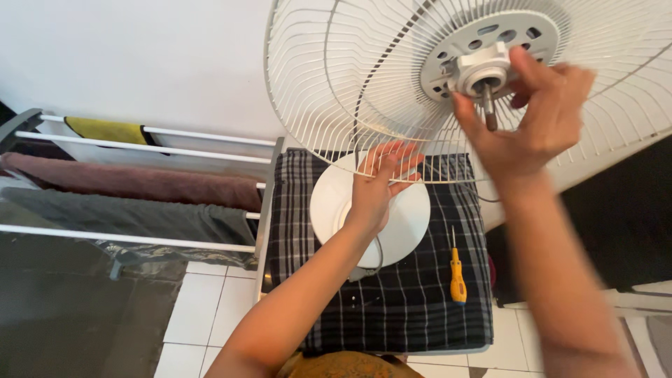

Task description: The person reassembles an electric fan by hand, attaching the fan blade to the motor shaft and securing it with a nut, then placing the front grille over the blade and tightening the grille nut with a screwdriver.

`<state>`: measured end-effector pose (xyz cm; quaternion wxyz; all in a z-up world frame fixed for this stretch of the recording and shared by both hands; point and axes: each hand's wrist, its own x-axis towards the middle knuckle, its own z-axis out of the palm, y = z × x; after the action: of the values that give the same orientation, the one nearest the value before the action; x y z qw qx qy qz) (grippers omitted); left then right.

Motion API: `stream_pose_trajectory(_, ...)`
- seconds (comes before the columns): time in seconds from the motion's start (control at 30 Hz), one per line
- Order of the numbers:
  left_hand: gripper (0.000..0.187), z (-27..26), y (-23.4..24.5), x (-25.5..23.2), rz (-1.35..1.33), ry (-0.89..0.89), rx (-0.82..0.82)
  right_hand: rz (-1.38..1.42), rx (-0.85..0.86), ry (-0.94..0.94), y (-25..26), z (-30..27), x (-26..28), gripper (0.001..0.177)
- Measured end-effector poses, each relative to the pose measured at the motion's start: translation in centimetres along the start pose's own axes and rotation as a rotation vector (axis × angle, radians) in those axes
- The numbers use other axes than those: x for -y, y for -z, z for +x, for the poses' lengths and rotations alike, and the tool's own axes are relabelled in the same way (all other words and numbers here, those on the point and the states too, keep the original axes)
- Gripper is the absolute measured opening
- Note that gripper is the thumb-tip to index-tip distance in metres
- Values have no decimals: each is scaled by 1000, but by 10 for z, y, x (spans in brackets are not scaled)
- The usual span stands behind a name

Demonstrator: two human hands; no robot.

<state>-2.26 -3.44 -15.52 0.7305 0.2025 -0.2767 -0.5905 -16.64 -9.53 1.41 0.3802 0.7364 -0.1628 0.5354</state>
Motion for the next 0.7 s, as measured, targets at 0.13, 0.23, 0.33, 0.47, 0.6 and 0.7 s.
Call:
stream_pose_trajectory(0.13, 38, 2, 1, 3, 17, -6, -25, 123, -205, -469, -26, -22, 49, 57)
stream_pose_trajectory(0.23, 38, 3, 1, 5, 5, -2, -21, 147, -194, -652, -26, -33, 73, 60)
stream_pose_trajectory(0.33, 38, 2, 1, 4, 13, 8, -16, 201, -118, -637, -20, -32, 71, 59)
stream_pose_trajectory(0.47, 38, 2, 0, -7, 31, 48, 0, 121, -9, -167, 0, -8, 19, 67)
stream_pose_trajectory(0.6, 39, 0, -1, -8, 42, 52, -2, -92, 181, 227, 29, 12, -17, 53)
stream_pose_trajectory(0.7, 36, 2, -3, -6, 18, 39, -8, -154, 243, 389, 32, 23, -29, 50)
